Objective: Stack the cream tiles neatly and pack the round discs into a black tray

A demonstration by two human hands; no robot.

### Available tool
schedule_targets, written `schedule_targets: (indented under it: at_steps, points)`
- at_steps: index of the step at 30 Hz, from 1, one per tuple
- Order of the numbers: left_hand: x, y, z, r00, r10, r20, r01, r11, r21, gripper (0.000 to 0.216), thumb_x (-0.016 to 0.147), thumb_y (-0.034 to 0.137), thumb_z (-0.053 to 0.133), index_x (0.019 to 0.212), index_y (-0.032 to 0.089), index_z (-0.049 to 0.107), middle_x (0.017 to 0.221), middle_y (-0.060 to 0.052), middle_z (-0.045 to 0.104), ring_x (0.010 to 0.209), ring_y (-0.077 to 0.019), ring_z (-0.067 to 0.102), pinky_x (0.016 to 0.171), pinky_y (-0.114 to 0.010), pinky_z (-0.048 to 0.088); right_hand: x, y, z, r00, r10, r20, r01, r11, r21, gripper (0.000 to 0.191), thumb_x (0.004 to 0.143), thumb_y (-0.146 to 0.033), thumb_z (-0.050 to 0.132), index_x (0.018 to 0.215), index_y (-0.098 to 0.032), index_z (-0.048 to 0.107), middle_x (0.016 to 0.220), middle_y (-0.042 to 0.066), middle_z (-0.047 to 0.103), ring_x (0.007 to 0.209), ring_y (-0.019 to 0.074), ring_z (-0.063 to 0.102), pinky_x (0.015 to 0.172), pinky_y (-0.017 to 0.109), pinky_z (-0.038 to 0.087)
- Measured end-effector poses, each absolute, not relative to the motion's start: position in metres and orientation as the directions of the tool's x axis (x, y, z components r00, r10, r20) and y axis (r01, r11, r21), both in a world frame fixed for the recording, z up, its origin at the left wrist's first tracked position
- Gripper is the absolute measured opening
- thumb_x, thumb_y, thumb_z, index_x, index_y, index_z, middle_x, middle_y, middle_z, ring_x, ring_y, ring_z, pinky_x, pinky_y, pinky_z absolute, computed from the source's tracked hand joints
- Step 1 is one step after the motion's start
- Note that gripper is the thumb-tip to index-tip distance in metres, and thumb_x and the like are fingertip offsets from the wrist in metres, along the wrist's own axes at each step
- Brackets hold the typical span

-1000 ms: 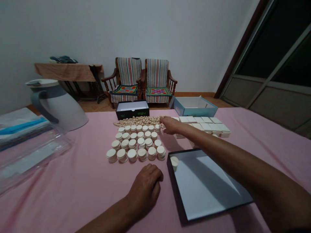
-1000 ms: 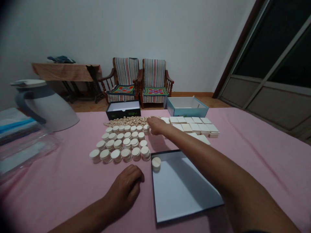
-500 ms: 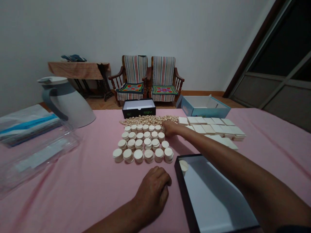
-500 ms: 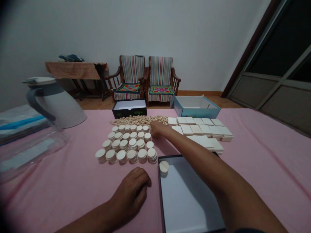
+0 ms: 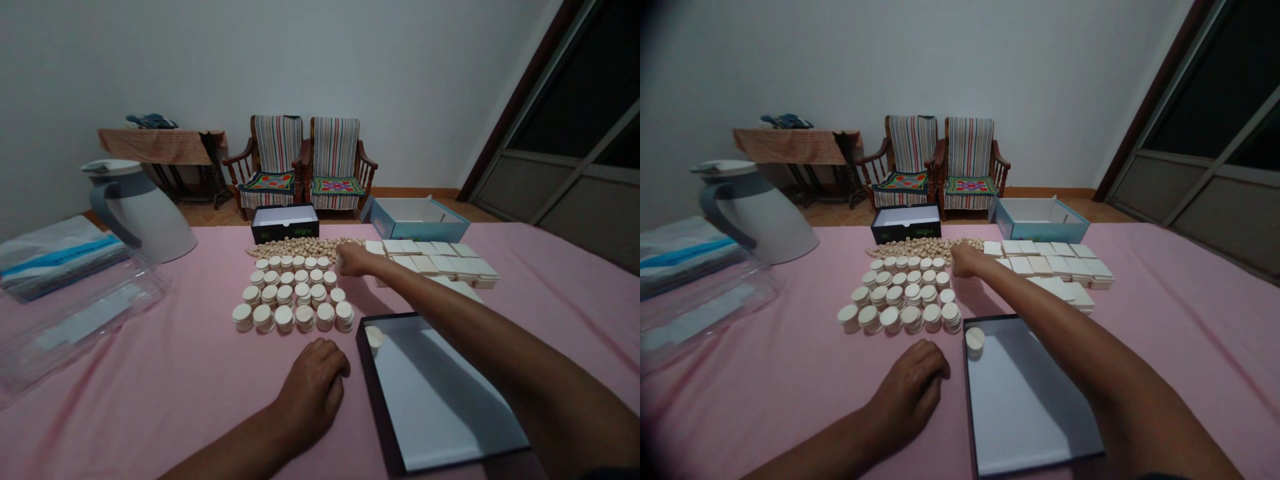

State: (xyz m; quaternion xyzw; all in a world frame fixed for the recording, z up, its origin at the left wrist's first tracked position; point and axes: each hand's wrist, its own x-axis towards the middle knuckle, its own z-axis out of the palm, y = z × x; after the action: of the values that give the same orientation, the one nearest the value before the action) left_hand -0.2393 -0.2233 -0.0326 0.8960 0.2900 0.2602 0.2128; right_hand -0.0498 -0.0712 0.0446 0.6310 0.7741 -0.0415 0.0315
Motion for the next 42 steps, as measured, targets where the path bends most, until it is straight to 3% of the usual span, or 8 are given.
schedule_targets:
  at_steps: [8, 11, 18, 30, 37, 42]
  points:
    - [-0.239, -0.224, -0.033, 0.705, 0.617, 0.350, 0.395, -0.751, 0.529, 0.023, 0.071, 0.001, 0.040, 0.079, 0.018, 0.052, 0.080, -0.006, 0.055, 0.077, -0.0199, 0.048, 0.069, -0.033, 0.041, -0.005, -0.171, 0.111, -0.204, 0.979, -0.001, 0.978, 0.203, -0.051, 0.031, 0.068, -0.015, 0.061, 0.099, -0.011, 0.062, 0.094, 0.012, 0.067, 0.082, 0.0213, 0.061, 0.064, 0.024, 0.037]
    - [-0.238, -0.225, -0.031, 0.707, 0.610, 0.358, 0.390, -0.758, 0.523, 0.022, 0.072, 0.001, 0.040, 0.079, 0.018, 0.052, 0.079, -0.006, 0.054, 0.077, -0.0199, 0.048, 0.069, -0.033, 0.041, 0.008, -0.215, 0.096, -0.204, 0.978, -0.046, 0.974, 0.198, -0.115, 0.023, 0.068, -0.015, 0.060, 0.090, -0.015, 0.060, 0.087, 0.007, 0.065, 0.077, 0.0184, 0.058, 0.062, 0.023, 0.035]
    - [-0.237, -0.225, -0.030, 0.719, 0.603, 0.345, 0.403, -0.767, 0.500, 0.022, 0.075, 0.001, 0.039, 0.081, 0.018, 0.052, 0.081, -0.006, 0.054, 0.079, -0.0198, 0.048, 0.070, -0.033, 0.041, 0.007, -0.263, 0.037, -0.265, 0.952, -0.153, 0.957, 0.241, -0.162, 0.023, 0.069, -0.011, 0.056, 0.091, -0.014, 0.053, 0.097, 0.011, 0.059, 0.082, 0.0185, 0.056, 0.065, 0.025, 0.035]
    - [-0.238, -0.225, -0.031, 0.724, 0.600, 0.340, 0.415, -0.773, 0.480, 0.022, 0.074, 0.001, 0.041, 0.082, 0.017, 0.053, 0.081, -0.006, 0.054, 0.079, -0.0199, 0.048, 0.070, -0.033, 0.041, 0.011, -0.265, 0.013, -0.174, 0.966, -0.192, 0.959, 0.122, -0.255, 0.023, 0.067, -0.013, 0.059, 0.090, -0.013, 0.052, 0.094, 0.010, 0.060, 0.082, 0.0183, 0.058, 0.066, 0.024, 0.037]
    - [-0.237, -0.224, -0.033, 0.731, 0.583, 0.354, 0.401, -0.787, 0.469, 0.022, 0.074, 0.001, 0.041, 0.082, 0.017, 0.054, 0.082, -0.006, 0.054, 0.079, -0.0204, 0.048, 0.070, -0.033, 0.041, 0.015, -0.277, 0.024, 0.021, 0.940, -0.340, 0.996, -0.048, -0.073, 0.016, 0.072, -0.023, 0.058, 0.084, -0.014, 0.061, 0.085, 0.014, 0.068, 0.081, 0.0264, 0.064, 0.056, 0.027, 0.032]
    - [-0.237, -0.224, -0.032, 0.734, 0.588, 0.339, 0.407, -0.781, 0.474, 0.022, 0.075, 0.001, 0.041, 0.083, 0.017, 0.055, 0.082, -0.007, 0.055, 0.079, -0.0203, 0.048, 0.070, -0.033, 0.041, 0.011, -0.265, 0.019, 0.011, 0.935, -0.354, 0.993, -0.051, -0.106, 0.012, 0.071, -0.022, 0.057, 0.075, -0.015, 0.065, 0.081, 0.013, 0.070, 0.078, 0.0258, 0.066, 0.052, 0.026, 0.029]
